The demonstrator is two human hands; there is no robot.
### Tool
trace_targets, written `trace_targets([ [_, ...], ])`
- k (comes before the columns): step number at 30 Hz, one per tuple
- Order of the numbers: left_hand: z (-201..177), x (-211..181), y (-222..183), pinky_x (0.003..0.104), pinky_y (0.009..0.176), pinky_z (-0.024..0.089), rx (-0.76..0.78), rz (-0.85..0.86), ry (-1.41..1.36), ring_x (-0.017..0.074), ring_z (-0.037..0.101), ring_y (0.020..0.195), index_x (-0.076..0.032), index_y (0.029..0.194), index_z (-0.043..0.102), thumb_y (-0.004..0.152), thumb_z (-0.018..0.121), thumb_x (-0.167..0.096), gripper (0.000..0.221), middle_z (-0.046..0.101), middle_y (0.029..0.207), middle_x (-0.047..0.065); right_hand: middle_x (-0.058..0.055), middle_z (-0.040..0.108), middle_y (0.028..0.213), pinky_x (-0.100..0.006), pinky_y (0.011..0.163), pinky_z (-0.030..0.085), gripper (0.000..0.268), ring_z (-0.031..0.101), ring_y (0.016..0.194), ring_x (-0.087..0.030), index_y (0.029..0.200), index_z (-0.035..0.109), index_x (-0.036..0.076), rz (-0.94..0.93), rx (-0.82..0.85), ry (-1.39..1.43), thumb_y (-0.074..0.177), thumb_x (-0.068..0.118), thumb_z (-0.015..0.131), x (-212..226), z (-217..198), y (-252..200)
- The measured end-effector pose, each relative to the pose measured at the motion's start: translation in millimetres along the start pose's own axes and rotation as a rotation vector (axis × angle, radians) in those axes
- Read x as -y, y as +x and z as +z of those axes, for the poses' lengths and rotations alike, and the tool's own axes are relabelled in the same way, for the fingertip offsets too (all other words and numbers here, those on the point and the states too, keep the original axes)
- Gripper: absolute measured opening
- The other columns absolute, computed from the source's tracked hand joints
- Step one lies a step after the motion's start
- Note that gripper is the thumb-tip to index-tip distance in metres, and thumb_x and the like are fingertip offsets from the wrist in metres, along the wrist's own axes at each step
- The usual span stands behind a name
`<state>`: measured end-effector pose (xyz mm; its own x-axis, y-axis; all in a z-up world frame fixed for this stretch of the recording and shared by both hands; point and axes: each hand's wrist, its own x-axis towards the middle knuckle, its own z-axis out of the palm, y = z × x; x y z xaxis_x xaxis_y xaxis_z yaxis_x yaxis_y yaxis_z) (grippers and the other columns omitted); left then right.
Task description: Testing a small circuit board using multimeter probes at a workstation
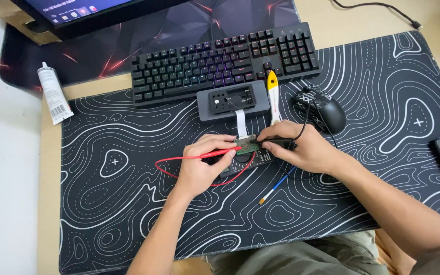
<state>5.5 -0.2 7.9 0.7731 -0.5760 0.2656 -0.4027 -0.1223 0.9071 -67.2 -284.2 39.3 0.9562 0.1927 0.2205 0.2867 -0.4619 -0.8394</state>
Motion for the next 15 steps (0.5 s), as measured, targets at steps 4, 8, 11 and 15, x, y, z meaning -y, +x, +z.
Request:
trace_targets([
  [4,-1.3,-0.8,0.6,0.047,0.098,0.066,0.007,0.007,-0.003,0.0338,0.085,0.113,-0.011,0.111,0.089,0.099,0.086,-0.007,0.013,0.09,0.12,0.012,-0.018,0.087,0.094,-0.049,0.085,0.067,0.02,0.083,0.091,-0.037,0.121,0.086,0.006,-0.023,-0.002,-0.012,0.105,0.01,0.076,2.4,-3.0,0.1],
  [8,-1.8,0.0,-0.1,0.047,0.098,0.065,0.004,0.012,-0.017,0.0345,0.085,0.112,-0.009,0.111,0.089,0.099,0.085,-0.005,0.013,0.09,0.12,0.013,-0.017,0.087,0.093,-0.048,0.084,0.067,0.02,0.082,0.09,-0.036,0.121,0.087,0.007,-0.023,-0.005,-0.03,0.105,0.011,0.076,-2.2,-5.1,-1.8],
  [11,0.1,2.4,-1.0,0.047,0.097,0.065,-0.004,0.021,-0.02,0.0338,0.085,0.112,-0.01,0.111,0.089,0.099,0.086,-0.006,0.014,0.09,0.12,0.013,-0.015,0.087,0.094,-0.047,0.084,0.066,0.02,0.082,0.089,-0.034,0.121,0.086,0.008,-0.015,-0.005,-0.023,0.105,0.011,0.076,-1.4,-4.1,-2.1],
  [15,0.8,3.6,0.2,0.045,0.097,0.066,-0.012,0.035,-0.006,0.0318,0.085,0.111,-0.011,0.111,0.09,0.099,0.087,-0.007,0.013,0.09,0.119,0.012,-0.015,0.087,0.093,-0.045,0.082,0.066,0.019,0.081,0.087,-0.033,0.121,0.087,0.008,-0.022,-0.013,-0.013,0.105,0.012,0.076,-2.6,-2.4,-1.4],
])
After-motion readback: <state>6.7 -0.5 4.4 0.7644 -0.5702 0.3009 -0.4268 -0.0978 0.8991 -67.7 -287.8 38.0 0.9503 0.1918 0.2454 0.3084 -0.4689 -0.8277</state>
